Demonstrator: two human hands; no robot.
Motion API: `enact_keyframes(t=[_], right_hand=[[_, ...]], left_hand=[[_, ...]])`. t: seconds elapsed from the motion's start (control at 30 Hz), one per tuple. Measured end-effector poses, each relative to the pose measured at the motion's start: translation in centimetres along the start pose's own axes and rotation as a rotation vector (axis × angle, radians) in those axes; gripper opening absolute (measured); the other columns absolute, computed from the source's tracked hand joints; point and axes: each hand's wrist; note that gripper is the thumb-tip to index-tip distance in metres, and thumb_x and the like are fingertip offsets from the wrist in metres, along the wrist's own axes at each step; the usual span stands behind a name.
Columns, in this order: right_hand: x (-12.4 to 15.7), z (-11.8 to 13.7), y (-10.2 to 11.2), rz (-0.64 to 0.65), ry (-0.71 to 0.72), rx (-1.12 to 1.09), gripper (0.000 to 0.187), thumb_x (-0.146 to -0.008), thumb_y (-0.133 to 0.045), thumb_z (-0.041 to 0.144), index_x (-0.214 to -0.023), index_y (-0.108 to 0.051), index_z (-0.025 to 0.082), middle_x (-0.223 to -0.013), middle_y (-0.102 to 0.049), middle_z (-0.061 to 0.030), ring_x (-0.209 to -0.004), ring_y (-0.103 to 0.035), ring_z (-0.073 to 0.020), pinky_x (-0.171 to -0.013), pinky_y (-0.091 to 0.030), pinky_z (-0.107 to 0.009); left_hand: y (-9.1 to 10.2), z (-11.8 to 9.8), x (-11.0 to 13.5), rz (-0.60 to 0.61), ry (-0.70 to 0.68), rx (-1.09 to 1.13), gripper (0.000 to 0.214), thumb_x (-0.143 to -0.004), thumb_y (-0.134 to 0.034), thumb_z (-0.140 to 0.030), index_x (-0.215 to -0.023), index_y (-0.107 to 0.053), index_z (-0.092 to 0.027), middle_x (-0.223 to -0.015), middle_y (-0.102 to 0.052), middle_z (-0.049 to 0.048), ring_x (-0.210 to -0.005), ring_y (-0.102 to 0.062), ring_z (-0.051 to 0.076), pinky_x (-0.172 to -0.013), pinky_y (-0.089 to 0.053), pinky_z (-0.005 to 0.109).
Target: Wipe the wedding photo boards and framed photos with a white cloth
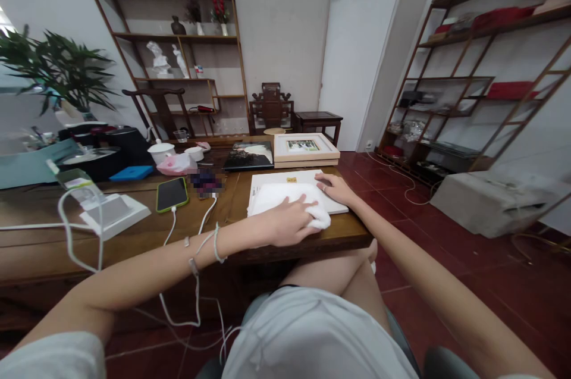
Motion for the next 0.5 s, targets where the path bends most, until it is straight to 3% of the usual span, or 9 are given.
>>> enact_keyframes(t=[0.13, 0.27, 0.4, 0.5], right_hand=[[-0.1, 0.0, -0.1, 0.002, -0.006, 0.002, 0.028, -0.091, -0.055, 0.032, -0.115, -0.057, 0.019, -0.122, -0.056, -0.0086, -0.104, -0.057, -0.0226, -0.087, -0.048, -0.045], [-0.1, 0.0, -0.1, 0.007, -0.017, 0.004, 0.028, -0.091, -0.055, 0.033, -0.115, -0.057, 0.019, -0.123, -0.055, -0.0087, -0.104, -0.056, -0.0227, -0.088, -0.048, -0.045], [-0.1, 0.0, -0.1, 0.009, -0.023, 0.010, 0.029, -0.091, -0.055, 0.033, -0.116, -0.056, 0.019, -0.122, -0.055, -0.0087, -0.104, -0.056, -0.0228, -0.087, -0.048, -0.045], [-0.1, 0.0, -0.1, 0.007, -0.019, 0.017, 0.029, -0.091, -0.055, 0.033, -0.116, -0.056, 0.019, -0.122, -0.055, -0.0087, -0.104, -0.057, -0.0227, -0.087, -0.048, -0.045]], left_hand=[[0.6, 3.6, -2.2, -0.039, 0.069, 0.020, 0.038, -0.095, -0.035, -0.040, -0.092, -0.065, -0.016, -0.114, -0.065, 0.0127, -0.117, -0.053, 0.029, -0.091, -0.042, 0.038], [1.4, 8.1, -5.1, -0.079, 0.139, 0.046, 0.047, -0.095, -0.033, -0.044, -0.080, -0.064, -0.012, -0.089, -0.068, 0.0112, -0.083, -0.063, 0.021, -0.077, -0.046, 0.032], [1.6, 10.8, -7.2, -0.109, 0.200, 0.062, 0.035, -0.093, -0.044, -0.043, -0.095, -0.062, -0.012, -0.094, -0.065, 0.0065, -0.082, -0.062, 0.018, -0.076, -0.050, 0.036], [1.3, 11.2, -8.2, -0.110, 0.217, 0.049, 0.029, -0.090, -0.053, -0.038, -0.106, -0.059, -0.014, -0.104, -0.063, 0.0060, -0.089, -0.062, 0.018, -0.078, -0.052, 0.038]])
Point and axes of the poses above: each hand's wrist, its own x-axis away from the middle knuckle, its own y-axis out of the back of the hand, z = x × y
